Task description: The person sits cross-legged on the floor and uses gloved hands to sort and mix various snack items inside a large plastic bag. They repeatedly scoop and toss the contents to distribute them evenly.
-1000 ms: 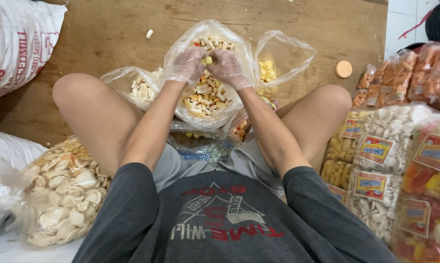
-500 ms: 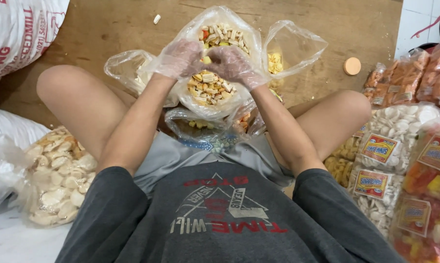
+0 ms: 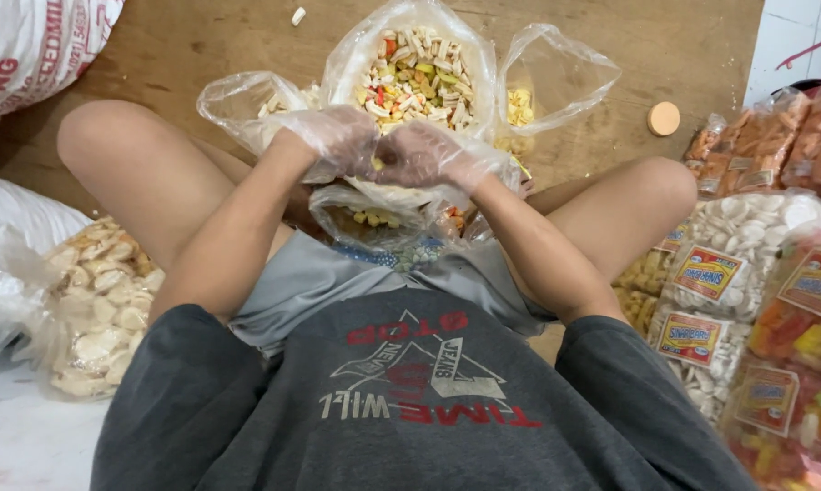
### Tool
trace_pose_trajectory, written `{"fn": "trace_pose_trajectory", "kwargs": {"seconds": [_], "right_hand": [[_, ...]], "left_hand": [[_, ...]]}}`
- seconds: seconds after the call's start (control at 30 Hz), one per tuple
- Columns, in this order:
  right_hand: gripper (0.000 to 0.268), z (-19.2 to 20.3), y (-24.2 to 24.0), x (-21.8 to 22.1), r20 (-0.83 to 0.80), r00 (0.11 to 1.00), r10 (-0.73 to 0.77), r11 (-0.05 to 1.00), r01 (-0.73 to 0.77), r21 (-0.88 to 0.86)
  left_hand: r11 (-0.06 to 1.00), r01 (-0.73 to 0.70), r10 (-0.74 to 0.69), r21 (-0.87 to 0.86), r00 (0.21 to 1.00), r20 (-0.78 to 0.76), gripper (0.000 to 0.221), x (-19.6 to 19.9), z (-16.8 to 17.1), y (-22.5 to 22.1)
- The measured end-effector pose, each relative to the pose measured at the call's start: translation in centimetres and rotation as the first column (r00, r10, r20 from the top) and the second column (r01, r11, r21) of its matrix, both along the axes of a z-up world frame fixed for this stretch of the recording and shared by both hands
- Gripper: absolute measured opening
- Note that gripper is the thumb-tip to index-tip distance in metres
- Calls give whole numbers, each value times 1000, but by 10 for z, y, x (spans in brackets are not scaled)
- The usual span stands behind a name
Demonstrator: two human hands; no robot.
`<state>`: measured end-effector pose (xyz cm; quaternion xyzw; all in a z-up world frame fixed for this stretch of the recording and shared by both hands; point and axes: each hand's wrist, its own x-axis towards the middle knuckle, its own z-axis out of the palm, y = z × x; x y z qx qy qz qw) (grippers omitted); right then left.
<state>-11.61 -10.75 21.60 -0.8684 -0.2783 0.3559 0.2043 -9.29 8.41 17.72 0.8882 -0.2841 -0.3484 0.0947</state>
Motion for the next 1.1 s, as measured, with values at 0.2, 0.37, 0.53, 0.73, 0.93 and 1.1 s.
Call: {"fn": "trace_pose_trajectory", "kwargs": {"seconds": [0.2,0.37,0.53,0.73,0.93,1.1], "right_hand": [[35,-12,4,-12,-31,998,61,997,-62,-40],[30,-11,9,-18,-1,991,137,991,-137,-5],[40,-27,8,-23,27,975,218,976,-219,5],[35,-57,14,-26,22,967,254,966,-252,-51],[36,-60,14,-30,53,937,345,936,-339,-91],[30,-62,14,-23,53,957,285,954,-278,-111]], "left_hand": [[999,50,-52,-19,993,-107,56,-26,32,-6],[999,27,-34,-38,980,-196,50,-41,65,-5],[999,20,-27,-40,984,-178,46,-41,43,-4],[999,8,-14,-44,991,-135,41,-48,18,-2],[999,7,-10,-44,997,-80,36,-47,-3,-9],[999,10,-12,-44,999,-41,32,-41,-22,-8]]}}
